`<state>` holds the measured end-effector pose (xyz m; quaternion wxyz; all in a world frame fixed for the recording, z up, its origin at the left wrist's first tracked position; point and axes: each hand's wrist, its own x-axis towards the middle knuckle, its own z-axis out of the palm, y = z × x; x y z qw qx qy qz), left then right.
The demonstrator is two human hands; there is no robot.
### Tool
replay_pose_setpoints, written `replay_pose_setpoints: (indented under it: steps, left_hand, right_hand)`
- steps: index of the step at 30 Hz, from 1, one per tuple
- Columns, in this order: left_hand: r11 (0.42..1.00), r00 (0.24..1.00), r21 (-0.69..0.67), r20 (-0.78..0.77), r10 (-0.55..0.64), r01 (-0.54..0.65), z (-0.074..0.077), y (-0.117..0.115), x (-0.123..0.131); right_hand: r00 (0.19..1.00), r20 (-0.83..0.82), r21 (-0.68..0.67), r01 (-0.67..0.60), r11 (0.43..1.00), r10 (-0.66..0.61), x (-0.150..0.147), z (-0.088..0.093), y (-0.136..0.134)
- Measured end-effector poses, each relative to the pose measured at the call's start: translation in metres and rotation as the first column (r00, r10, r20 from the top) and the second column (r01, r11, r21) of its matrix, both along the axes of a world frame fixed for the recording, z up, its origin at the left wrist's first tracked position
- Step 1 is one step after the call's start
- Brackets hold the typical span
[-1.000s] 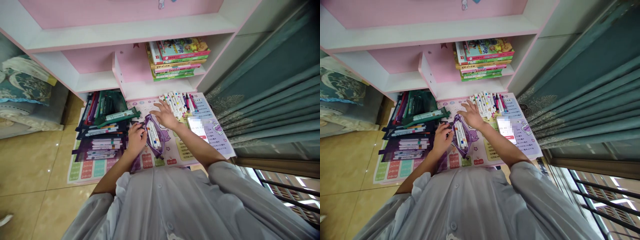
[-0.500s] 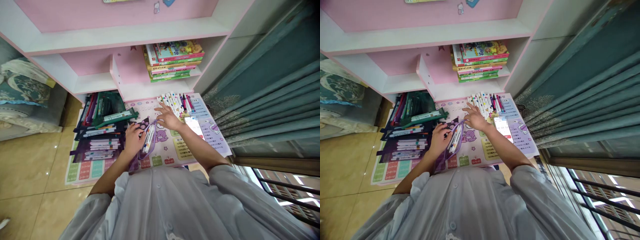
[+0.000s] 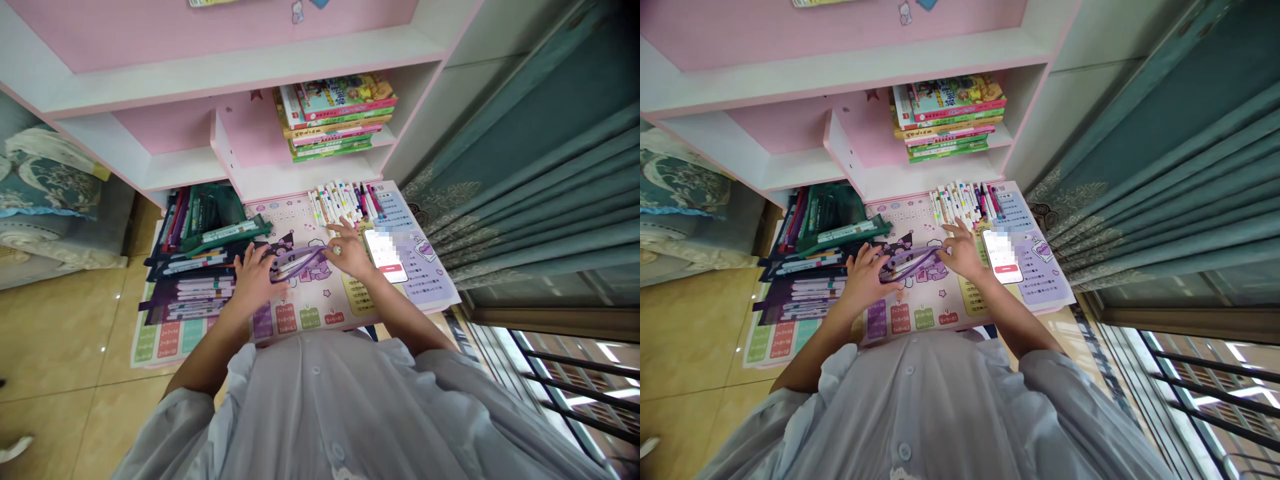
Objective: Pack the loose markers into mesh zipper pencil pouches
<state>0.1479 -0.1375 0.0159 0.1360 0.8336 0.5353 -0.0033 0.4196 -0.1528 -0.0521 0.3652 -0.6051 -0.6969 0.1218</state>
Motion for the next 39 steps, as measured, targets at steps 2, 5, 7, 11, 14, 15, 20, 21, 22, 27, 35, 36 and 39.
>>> replay_pose_setpoints:
  steps: [2, 5, 7, 11, 14, 15, 20, 21, 22, 27, 35, 36, 39]
  left_hand:
    - [0.999, 1.000, 0.033, -0.006, 0.026, -0.026, -0.004, 0.006, -0.003]
    - [0.999, 0.999, 0.039, -0.002, 0.035, -0.035, -0.008, 0.013, -0.005]
    - [0.998, 0.999, 0.042, 0.019, 0.042, -0.043, -0.009, 0.014, -0.004]
    - [0.991, 0.990, 0.124, 0.139, 0.030, -0.048, -0.011, 0.007, 0.006]
    - [0.980, 0.968, 0.200, 0.248, -0.035, -0.015, -0.012, -0.002, 0.023]
    - [0.977, 0.960, 0.215, 0.272, -0.068, 0.008, -0.013, -0.004, 0.031]
    - [0.968, 0.948, 0.212, 0.258, -0.184, 0.130, -0.014, -0.009, 0.068]
    - [0.968, 0.949, 0.204, 0.246, -0.198, 0.149, -0.014, -0.009, 0.075]
    - [0.968, 0.950, 0.193, 0.236, -0.207, 0.163, -0.013, -0.009, 0.080]
    - [0.978, 0.952, 0.141, 0.244, -0.185, 0.154, -0.012, -0.007, 0.096]
    - [0.990, 0.942, 0.066, 0.307, -0.137, 0.123, -0.013, -0.001, 0.103]
    - [0.992, 0.942, 0.054, 0.310, -0.129, 0.118, -0.012, -0.001, 0.103]
    - [0.995, 0.941, 0.024, 0.324, -0.098, 0.096, -0.010, 0.000, 0.104]
  right_hand:
    - [0.999, -0.039, 0.053, -0.027, 0.998, 0.029, -0.001, -0.007, -0.004]
    - [0.994, -0.080, 0.150, -0.063, 0.987, 0.075, -0.001, -0.016, -0.009]
    - [0.992, -0.087, 0.203, -0.075, 0.976, 0.094, -0.001, -0.019, -0.013]
    - [0.992, -0.090, 0.264, -0.061, 0.963, 0.088, -0.001, -0.021, -0.022]
    - [0.991, -0.116, 0.291, -0.029, 0.956, 0.066, -0.003, -0.021, -0.027]
    - [0.991, -0.123, 0.292, -0.021, 0.956, 0.060, -0.005, -0.021, -0.029]
    - [0.993, -0.087, 0.327, -0.042, 0.944, 0.074, -0.009, -0.021, -0.032]
    - [0.994, -0.074, 0.338, -0.050, 0.940, 0.079, -0.009, -0.021, -0.032]
    - [0.995, -0.062, 0.343, -0.053, 0.938, 0.079, -0.009, -0.021, -0.032]
    - [0.994, -0.083, 0.328, -0.036, 0.944, 0.067, -0.010, -0.021, -0.033]
    - [0.985, -0.160, 0.268, -0.015, 0.963, 0.060, -0.009, -0.022, -0.031]
    - [0.985, -0.160, 0.258, -0.013, 0.966, 0.056, -0.009, -0.021, -0.031]
    - [0.987, -0.154, 0.258, -0.011, 0.966, 0.052, -0.009, -0.020, -0.032]
